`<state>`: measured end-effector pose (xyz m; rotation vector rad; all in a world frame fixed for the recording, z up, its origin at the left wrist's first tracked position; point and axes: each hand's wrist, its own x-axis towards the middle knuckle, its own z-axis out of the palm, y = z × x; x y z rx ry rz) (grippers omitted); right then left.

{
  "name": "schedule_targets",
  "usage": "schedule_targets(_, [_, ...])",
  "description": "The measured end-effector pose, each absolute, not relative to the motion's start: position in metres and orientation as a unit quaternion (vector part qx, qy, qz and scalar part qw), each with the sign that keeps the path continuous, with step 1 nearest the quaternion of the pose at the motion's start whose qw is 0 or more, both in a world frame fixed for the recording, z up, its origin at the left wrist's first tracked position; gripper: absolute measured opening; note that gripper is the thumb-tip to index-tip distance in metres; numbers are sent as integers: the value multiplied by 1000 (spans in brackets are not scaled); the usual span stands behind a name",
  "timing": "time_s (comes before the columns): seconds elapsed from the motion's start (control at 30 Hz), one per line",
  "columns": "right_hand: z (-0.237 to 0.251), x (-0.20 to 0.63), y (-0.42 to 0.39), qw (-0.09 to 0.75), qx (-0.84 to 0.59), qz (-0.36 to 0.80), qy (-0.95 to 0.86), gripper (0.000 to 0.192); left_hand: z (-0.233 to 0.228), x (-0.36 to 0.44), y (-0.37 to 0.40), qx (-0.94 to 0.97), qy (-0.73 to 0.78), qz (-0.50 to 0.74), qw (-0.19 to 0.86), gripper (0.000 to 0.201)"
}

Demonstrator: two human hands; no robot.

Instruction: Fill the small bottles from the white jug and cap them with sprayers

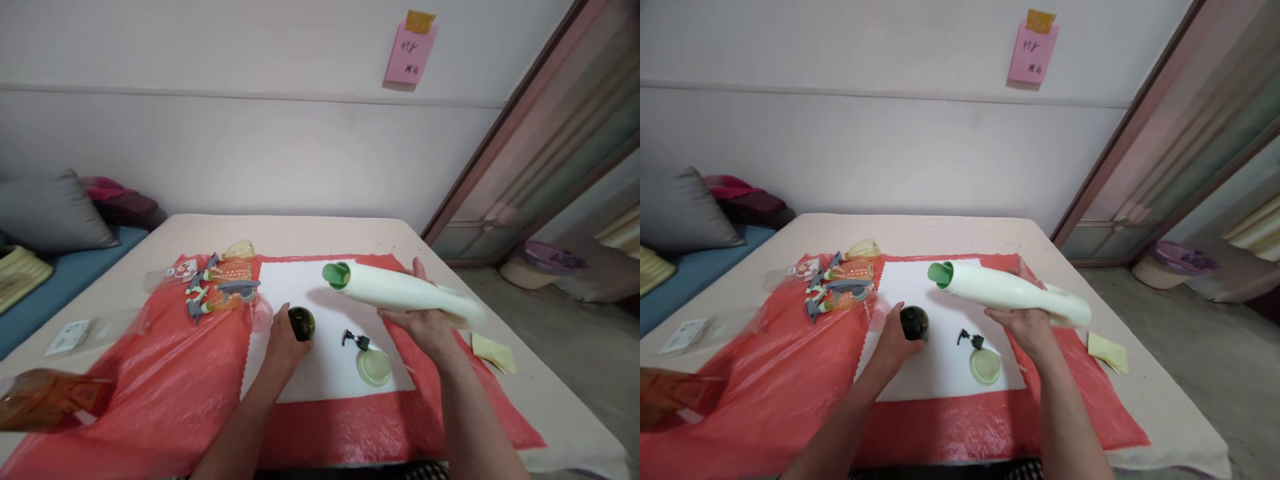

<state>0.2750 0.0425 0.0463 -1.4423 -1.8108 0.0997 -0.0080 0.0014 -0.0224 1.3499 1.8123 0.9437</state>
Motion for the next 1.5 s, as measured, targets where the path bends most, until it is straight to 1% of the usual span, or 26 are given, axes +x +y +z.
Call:
schedule_targets(0.07, [35,280,43,380,-548,15,-745,111,-22,-6,2,519,702,363,327,97])
schedule_targets(0.17, [20,283,43,377,-519,-29,-767,99,-21,-2,1,519,711,357,312,93])
schedule_targets(0.27, [13,281,41,361,-512,-40,-778,90,-21,4,0,527,711,351,305,91])
schedule_targets(0.37, [14,279,35,333,-526,-33,-782,85,-22,10,-1,543,709,342,292,90])
schedule_targets(0.43, [19,278,32,306,-536,-36,-786,79,-19,12,-2,547,713,339,278,94])
schedule_targets(0.5, [24,279,32,283,-535,-44,-795,74,-11,14,-6,539,718,366,244,95])
schedule_targets(0.53, [27,280,32,279,-531,-50,-798,74,-6,15,-11,527,718,398,220,91])
schedule_targets(0.57, [29,281,33,281,-528,-56,-799,76,0,18,-17,511,713,437,200,83])
schedule_targets(0.6, [30,283,34,284,-527,-62,-798,79,5,22,-24,491,702,478,192,70])
schedule_targets(0.63, [31,284,35,286,-528,-68,-797,83,10,27,-32,473,686,512,207,54])
schedule_targets(0.67, [31,285,36,286,-532,-71,-794,85,15,35,-39,456,668,530,254,41])
schedule_targets(0.7, [31,286,37,285,-536,-71,-791,86,18,45,-45,441,645,533,325,32])
schedule_targets(0.73, [31,286,37,284,-541,-69,-789,87,20,55,-50,431,612,520,411,31])
schedule_targets(0.77, [32,287,37,283,-544,-66,-787,85,21,66,-52,402,579,521,480,38])
schedule_targets(0.8, [32,287,37,285,-546,-64,-785,84,22,78,-51,360,548,532,536,49])
schedule_targets(0.87, [33,286,35,293,-546,-62,-782,80,23,97,-44,259,495,549,622,67])
schedule_targets(0.9, [34,286,35,297,-545,-61,-782,79,24,103,-37,220,466,558,650,70])
schedule_targets(0.93, [35,286,34,298,-543,-62,-782,79,24,108,-30,191,439,568,669,69])
schedule_targets(1.0, [37,285,34,295,-538,-67,-787,80,25,111,-17,158,397,590,684,62])
schedule_targets(1.07, [38,284,34,284,-530,-79,-795,80,25,109,-7,140,386,605,682,57])
schedule_targets(1.3, [40,275,32,258,-499,-146,-814,78,17,100,1,114,381,616,680,57])
schedule_targets(1.5, [50,269,28,249,-485,-178,-819,69,18,101,0,82,344,631,691,53])
